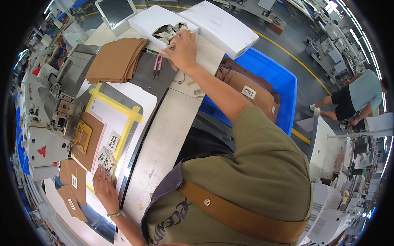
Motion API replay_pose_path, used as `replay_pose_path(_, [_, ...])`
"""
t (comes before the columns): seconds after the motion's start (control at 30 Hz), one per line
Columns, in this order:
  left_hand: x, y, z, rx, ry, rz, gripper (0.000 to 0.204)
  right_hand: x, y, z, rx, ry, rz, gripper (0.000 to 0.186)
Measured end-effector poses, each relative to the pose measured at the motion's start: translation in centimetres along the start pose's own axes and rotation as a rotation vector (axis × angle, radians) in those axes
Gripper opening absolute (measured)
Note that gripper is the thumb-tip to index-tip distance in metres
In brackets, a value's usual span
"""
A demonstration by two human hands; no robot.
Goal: Sewing small leather labels and components onto larger leather sheets using an industrial sewing machine.
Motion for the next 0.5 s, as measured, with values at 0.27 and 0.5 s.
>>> replay_pose_path(0.27, [-1.0,-0.4,0.0,0.054,0.082,0.067,0.034,-10.8,2.3,3.5,-0.334,-0.318,0.417,0.064])
replay_pose_path(0.5, [-3.0,-0.7,1.3,0.092,0.086,0.082,0.038,-18.3,2.3,21.6,0.387,-0.060,0.525,0.094])
Point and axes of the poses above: each hand's wrist, its own y-axis towards the middle knuckle, its own x-axis out of the palm, z = x × y, the point moved 7 cm from there along y, towards the middle knuckle, and after that the axes turned 12 degrees about -y, right-handed, at the moved point
